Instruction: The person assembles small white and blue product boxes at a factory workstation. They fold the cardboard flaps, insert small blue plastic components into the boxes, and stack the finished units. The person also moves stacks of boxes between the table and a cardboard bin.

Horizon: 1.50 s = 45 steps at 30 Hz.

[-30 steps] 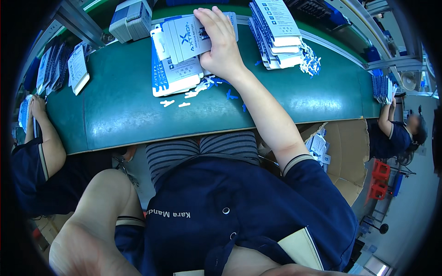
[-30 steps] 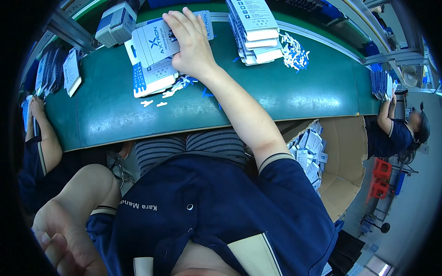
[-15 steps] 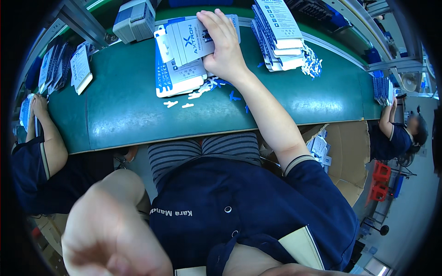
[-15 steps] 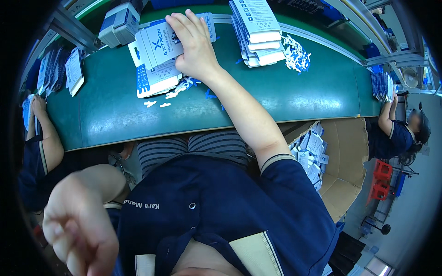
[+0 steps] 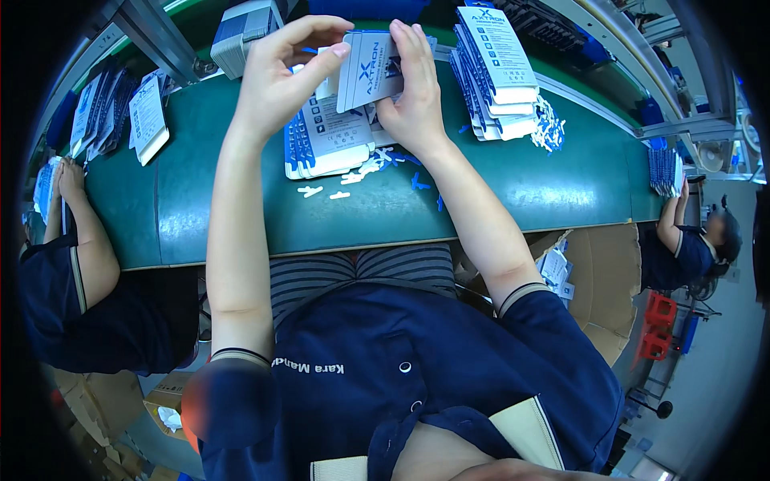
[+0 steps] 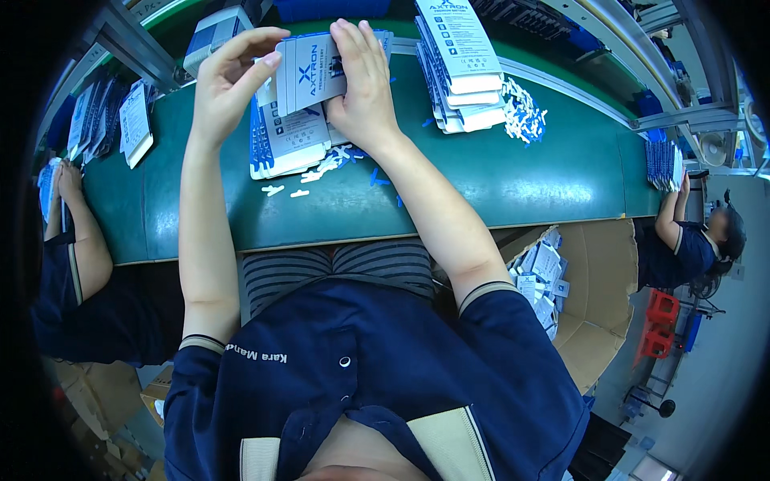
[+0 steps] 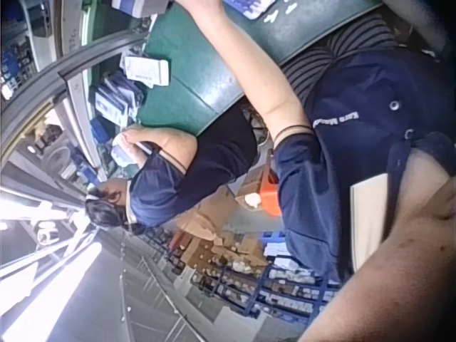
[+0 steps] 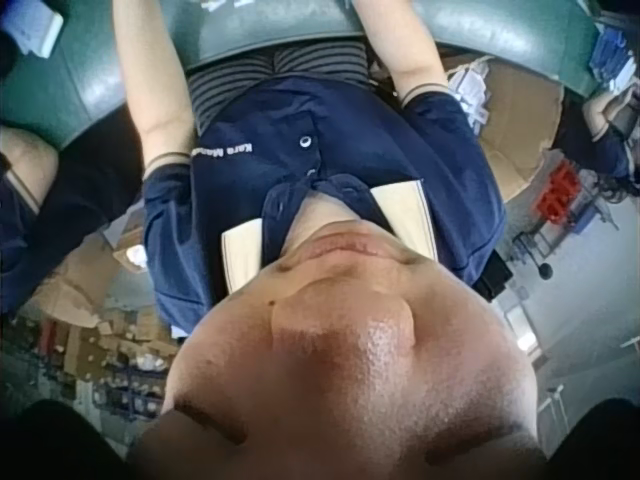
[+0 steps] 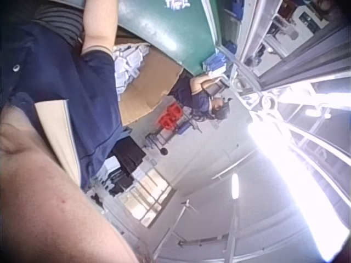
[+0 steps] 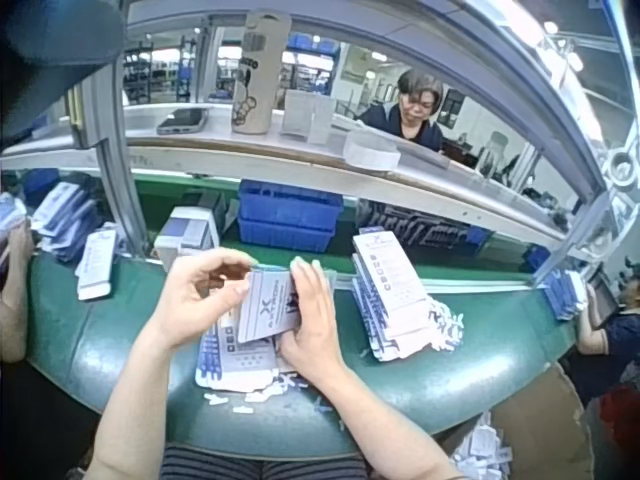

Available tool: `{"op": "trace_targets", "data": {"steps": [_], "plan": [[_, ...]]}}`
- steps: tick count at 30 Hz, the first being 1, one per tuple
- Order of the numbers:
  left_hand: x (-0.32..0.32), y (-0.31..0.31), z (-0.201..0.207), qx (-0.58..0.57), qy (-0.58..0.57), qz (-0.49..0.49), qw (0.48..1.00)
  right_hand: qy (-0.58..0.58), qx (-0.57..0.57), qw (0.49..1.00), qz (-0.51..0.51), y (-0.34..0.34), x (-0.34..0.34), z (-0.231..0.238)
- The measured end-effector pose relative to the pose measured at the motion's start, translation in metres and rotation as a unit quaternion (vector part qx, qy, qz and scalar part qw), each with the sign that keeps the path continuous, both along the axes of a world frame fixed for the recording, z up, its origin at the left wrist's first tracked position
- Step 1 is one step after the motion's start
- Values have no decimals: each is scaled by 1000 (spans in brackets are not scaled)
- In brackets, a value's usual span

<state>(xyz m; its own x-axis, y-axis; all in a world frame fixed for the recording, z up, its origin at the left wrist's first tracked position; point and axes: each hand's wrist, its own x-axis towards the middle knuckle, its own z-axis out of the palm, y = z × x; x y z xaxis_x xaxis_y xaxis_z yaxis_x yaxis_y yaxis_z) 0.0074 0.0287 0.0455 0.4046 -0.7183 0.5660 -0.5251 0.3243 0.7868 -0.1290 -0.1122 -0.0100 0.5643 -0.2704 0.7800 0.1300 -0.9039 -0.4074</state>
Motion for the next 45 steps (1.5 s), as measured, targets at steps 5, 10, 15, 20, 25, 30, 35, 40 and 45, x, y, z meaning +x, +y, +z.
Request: {"op": "trace_targets", "data": {"steps": [5, 10, 15, 20, 25, 30, 35, 40, 45], "plan": [[12, 4, -27, -16, 119, -88, 989, 32, -7, 999, -27, -4, -1, -1], [16, 6, -39, 21, 135, -66, 988, 38, -5, 999, -39, -7, -1, -3], [13, 5, -36, 66, 147, -54, 985, 38, -52, 996, -68, -14, -1, -4], [13, 6, -42, 116, 101, -23, 988, 88, -53, 993, -58, -1, -1, 14], [14, 4, -42, 108, 92, -6, 990, 95, -53, 992, -66, 0, -1, 13], [15, -1, -51, 63, 110, -15, 992, 101, -59, 991, -65, -1, -2, 11], [21, 1, -53, 102, 141, -13, 985, 96, -40, 994, -37, -3, -1, 6], [9, 3, -34, 112, 232, -20, 966, 96, -55, 993, -42, -2, -1, 6], [14, 2, -38, 102, 196, -24, 975, 97, -56, 993, -39, -5, 0, 1]]}}
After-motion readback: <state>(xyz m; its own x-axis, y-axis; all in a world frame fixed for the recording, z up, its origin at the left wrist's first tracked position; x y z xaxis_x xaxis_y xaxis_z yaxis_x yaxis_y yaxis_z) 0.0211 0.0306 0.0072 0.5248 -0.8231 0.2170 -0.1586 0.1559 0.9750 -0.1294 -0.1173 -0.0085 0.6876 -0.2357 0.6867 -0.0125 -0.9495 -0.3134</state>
